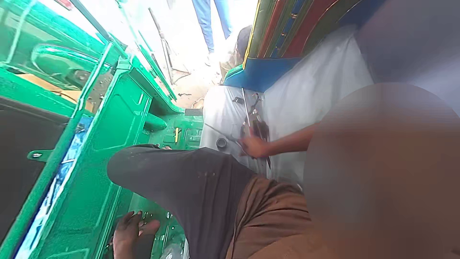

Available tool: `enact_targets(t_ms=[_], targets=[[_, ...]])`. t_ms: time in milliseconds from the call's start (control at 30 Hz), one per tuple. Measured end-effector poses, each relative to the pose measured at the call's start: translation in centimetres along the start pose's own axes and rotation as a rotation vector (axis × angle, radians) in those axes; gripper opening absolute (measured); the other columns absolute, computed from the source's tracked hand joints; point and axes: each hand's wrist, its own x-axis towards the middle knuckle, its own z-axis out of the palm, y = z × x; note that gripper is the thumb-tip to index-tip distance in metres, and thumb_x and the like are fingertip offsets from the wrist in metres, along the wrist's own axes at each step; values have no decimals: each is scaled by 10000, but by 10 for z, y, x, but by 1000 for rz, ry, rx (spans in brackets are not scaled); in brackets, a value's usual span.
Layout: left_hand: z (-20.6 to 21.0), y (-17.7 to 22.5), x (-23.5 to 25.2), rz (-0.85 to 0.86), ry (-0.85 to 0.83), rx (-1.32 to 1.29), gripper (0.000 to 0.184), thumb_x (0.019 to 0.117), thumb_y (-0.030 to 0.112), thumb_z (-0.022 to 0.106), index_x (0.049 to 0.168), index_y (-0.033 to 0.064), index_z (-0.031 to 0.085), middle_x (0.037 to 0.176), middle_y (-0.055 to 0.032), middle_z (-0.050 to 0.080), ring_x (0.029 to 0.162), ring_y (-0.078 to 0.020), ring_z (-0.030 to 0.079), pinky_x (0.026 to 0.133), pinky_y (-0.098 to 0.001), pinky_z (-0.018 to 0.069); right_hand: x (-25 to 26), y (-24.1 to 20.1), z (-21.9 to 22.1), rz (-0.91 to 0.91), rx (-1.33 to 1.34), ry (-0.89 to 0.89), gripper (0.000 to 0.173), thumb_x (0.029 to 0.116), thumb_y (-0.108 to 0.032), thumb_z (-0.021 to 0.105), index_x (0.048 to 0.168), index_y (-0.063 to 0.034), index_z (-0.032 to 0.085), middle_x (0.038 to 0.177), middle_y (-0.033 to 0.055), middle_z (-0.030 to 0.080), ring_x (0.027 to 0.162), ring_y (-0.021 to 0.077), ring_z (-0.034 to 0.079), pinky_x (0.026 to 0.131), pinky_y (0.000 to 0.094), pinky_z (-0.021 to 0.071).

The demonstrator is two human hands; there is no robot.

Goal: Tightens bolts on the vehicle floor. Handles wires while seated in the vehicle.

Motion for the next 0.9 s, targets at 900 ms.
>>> enact_targets(t_ms=[900], targets=[[36,15,4,14,-304,150,460,1038,290,628,1420,48,540,1303,-223,638,1066,-354,669,878,-568,545,105,87,-90,251,1152,855,322,976,-261,658,1170,-3,666,1050,174,658,875,261,641,759,465,554]])
